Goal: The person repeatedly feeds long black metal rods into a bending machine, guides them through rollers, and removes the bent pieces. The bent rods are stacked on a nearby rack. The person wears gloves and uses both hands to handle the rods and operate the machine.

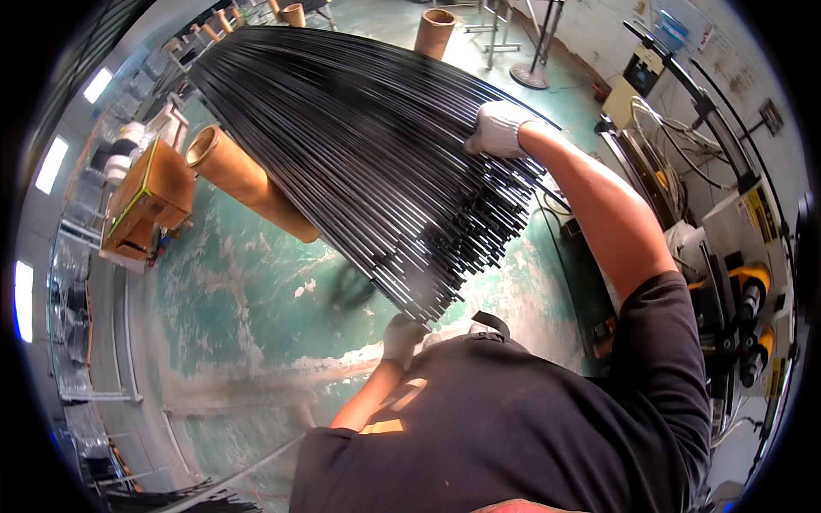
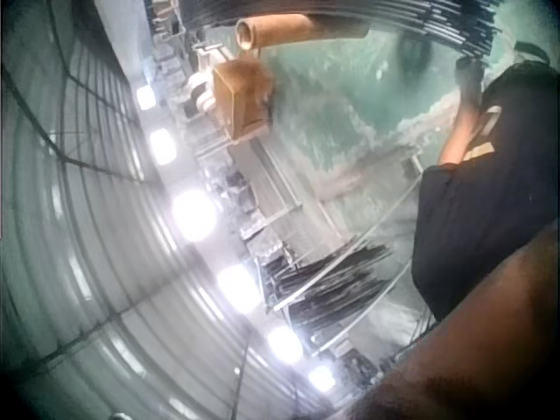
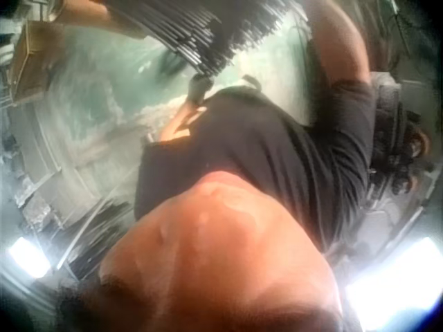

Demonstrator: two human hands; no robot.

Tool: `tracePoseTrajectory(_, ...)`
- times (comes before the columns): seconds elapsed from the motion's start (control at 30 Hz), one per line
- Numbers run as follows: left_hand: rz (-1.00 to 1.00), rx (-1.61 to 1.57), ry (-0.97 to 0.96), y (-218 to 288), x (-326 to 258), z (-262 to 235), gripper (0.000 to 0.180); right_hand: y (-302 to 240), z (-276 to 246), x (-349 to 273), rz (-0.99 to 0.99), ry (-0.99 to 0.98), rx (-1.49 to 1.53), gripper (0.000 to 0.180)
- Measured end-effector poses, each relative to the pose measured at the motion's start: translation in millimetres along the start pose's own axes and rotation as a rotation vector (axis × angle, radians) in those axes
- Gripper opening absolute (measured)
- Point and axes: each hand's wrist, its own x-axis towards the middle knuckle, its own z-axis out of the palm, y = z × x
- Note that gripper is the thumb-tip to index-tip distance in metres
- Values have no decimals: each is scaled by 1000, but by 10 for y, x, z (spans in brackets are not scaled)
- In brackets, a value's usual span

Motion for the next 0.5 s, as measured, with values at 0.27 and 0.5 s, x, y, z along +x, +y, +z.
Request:
tracePoseTrajectory(0.27, -213, 33, -233, 153, -282, 211, 30, 428, 283, -1304, 211, -114, 100, 36)
tracePoseTrajectory(0.5, -153, 195, -593, 370, -215, 790, 34, 1091, 472, -3308, 366, -151, 189, 20)
